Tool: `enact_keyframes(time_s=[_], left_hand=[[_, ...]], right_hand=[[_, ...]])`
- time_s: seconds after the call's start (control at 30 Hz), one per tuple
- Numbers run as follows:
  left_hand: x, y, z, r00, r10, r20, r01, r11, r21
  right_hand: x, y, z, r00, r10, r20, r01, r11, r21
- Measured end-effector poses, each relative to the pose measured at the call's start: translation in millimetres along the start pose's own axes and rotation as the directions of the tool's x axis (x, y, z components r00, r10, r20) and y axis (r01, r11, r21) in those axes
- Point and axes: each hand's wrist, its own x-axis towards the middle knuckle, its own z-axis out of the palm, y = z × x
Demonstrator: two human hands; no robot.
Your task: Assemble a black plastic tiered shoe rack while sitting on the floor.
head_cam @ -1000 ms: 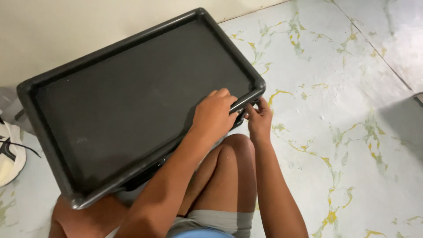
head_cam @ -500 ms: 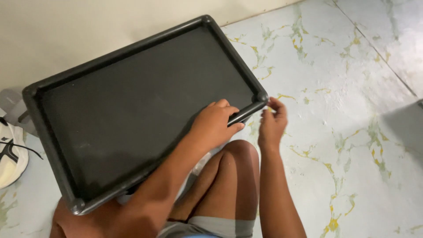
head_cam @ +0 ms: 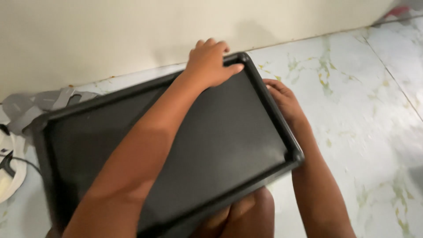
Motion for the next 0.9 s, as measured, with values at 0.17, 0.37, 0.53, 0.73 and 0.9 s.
enact_keyframes(time_s=[0.17, 0.37, 0.53, 0.73, 0.9], left_hand=[[81.3, -20.9, 37.2, 0.95, -0.07, 0.304, 0.113, 0.985, -0.128], [87.3, -21.2, 41.5, 0.803, -0.039, 0.595, 0.186, 0.965, -0.187], [83.7, -16.4, 31.5, 0.825, -0.012, 0.565, 0.158, 0.965, -0.211], [86.5, -13.4, 29.7, 0.832, 0.036, 0.554, 0.106, 0.969, -0.222], [84.4, -11.2, 27.2, 0.844, 0.044, 0.535, 0.124, 0.954, -0.274]], right_hand=[[86.2, 24.2, -0.4, 0.987, -0.017, 0.162, 0.054, 0.973, -0.226], [111.8, 48.2, 2.7, 0.986, 0.048, 0.159, -0.005, 0.966, -0.258], [123.8, 52.8, 10.5, 0.985, 0.057, 0.161, -0.009, 0.96, -0.28], [123.1, 62.7, 7.0, 0.986, 0.064, 0.155, -0.012, 0.949, -0.316], [111.0, 150.4, -27.5, 0.986, 0.066, 0.154, -0.01, 0.94, -0.34]])
